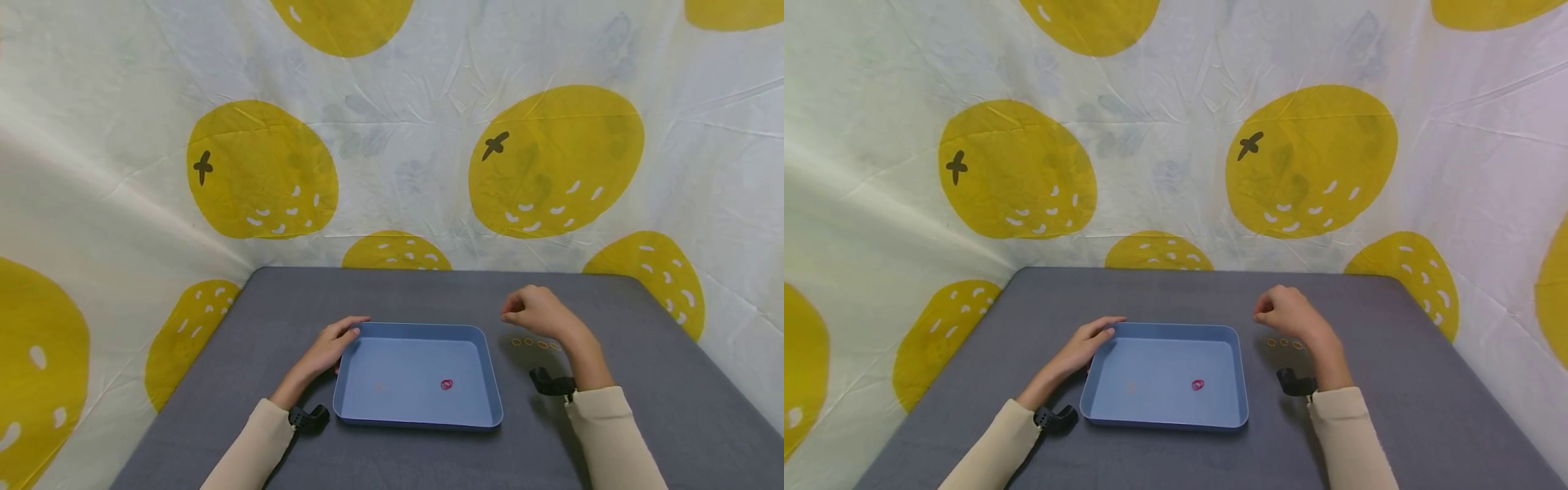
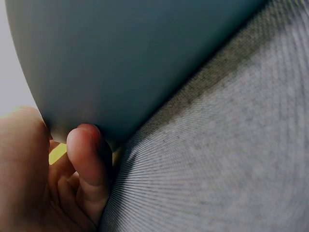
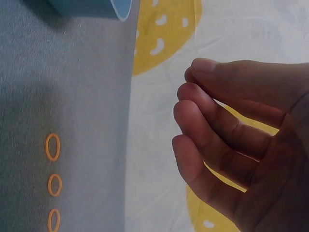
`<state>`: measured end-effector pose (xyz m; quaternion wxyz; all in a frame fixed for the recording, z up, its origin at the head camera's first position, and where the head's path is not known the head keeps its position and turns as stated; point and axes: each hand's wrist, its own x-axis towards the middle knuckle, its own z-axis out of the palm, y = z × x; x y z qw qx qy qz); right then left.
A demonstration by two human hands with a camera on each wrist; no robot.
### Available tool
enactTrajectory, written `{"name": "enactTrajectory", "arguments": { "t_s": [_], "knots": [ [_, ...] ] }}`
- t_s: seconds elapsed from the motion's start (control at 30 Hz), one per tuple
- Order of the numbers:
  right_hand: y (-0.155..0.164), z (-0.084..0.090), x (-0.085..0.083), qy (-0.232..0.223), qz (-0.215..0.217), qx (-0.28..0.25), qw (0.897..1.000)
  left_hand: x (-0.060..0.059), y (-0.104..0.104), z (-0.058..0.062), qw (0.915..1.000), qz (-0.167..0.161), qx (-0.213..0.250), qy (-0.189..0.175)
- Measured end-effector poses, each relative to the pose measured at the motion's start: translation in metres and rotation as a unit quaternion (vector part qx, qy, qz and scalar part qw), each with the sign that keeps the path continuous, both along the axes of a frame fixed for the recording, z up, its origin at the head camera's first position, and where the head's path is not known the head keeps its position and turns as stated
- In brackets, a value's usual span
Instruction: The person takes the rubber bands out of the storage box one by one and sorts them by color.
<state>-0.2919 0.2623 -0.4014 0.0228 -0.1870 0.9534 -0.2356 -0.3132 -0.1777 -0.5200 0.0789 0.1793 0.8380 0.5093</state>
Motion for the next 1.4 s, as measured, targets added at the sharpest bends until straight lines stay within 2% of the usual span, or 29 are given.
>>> {"name": "enactTrajectory", "arguments": {
  "t_s": [0.43,0.63,0.93,1.23,1.4],
  "knots": [
    [-0.021,0.005,0.000,0.010,0.015,-0.009,1.000,0.000,0.001,0.001,1.0000,-0.004,0.005,0.002],
    [-0.034,0.008,0.001,0.005,0.035,-0.023,0.999,-0.001,0.000,0.000,1.0000,-0.003,-0.001,0.005],
    [-0.050,0.008,0.005,-0.006,0.039,-0.030,0.999,-0.001,0.000,0.001,0.9999,-0.004,-0.003,0.009],
    [-0.073,0.005,0.005,0.010,0.087,-0.022,0.996,-0.001,0.000,0.000,1.0000,-0.002,-0.003,0.001],
    [-0.091,0.001,0.007,0.006,0.120,-0.024,0.993,0.000,0.001,0.001,1.0000,-0.005,0.004,0.000]
  ]
}}
